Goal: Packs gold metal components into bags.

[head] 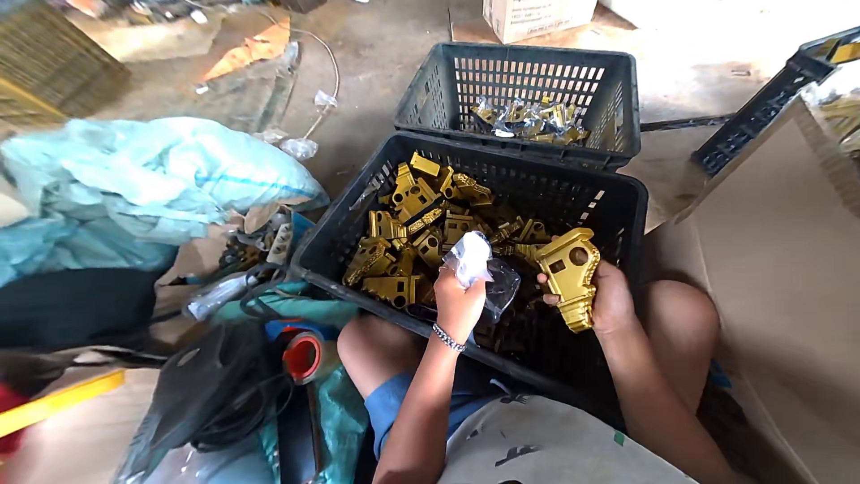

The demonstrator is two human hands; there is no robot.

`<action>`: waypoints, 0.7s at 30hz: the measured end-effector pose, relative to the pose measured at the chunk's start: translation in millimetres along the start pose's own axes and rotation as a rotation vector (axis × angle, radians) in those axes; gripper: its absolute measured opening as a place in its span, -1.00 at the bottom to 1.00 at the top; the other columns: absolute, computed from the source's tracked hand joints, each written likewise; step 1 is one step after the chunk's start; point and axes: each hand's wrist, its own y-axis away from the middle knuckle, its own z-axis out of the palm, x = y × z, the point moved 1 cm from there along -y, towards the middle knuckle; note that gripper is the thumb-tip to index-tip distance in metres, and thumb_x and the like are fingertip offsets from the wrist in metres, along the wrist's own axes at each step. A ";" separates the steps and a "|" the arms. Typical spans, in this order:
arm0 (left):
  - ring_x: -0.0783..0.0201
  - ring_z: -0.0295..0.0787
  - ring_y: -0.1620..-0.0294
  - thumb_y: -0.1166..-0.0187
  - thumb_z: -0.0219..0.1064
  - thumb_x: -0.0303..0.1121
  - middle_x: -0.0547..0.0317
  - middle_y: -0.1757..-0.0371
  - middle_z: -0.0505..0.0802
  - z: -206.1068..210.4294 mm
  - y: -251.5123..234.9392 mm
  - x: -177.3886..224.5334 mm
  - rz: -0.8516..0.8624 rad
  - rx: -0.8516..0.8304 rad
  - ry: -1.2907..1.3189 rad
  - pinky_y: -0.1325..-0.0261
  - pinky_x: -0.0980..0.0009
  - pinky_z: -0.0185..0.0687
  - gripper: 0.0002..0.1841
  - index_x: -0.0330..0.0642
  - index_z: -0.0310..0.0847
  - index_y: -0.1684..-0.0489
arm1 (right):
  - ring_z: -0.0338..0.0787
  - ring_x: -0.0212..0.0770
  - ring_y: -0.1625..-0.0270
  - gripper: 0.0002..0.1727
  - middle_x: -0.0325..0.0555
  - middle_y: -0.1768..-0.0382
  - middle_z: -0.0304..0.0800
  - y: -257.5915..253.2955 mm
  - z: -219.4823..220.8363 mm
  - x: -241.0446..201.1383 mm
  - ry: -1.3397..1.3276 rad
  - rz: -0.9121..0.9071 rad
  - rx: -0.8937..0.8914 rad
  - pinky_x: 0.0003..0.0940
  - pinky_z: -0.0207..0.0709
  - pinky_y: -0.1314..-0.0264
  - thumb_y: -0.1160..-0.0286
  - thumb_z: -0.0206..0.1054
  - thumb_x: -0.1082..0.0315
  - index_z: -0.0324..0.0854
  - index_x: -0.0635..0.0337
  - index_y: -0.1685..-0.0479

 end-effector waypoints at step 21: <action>0.27 0.84 0.04 -0.21 0.45 -0.54 -0.18 0.14 0.88 16.0 19.1 -2.0 0.389 0.074 0.032 -0.18 0.40 0.72 -0.72 -0.59 0.77 0.17 | 0.47 0.02 -0.62 0.10 0.32 -0.61 0.38 -31.4 49.5 23.0 1.287 -0.079 -0.224 -0.18 0.34 -0.68 -0.18 0.57 0.35 -0.02 0.42 -0.80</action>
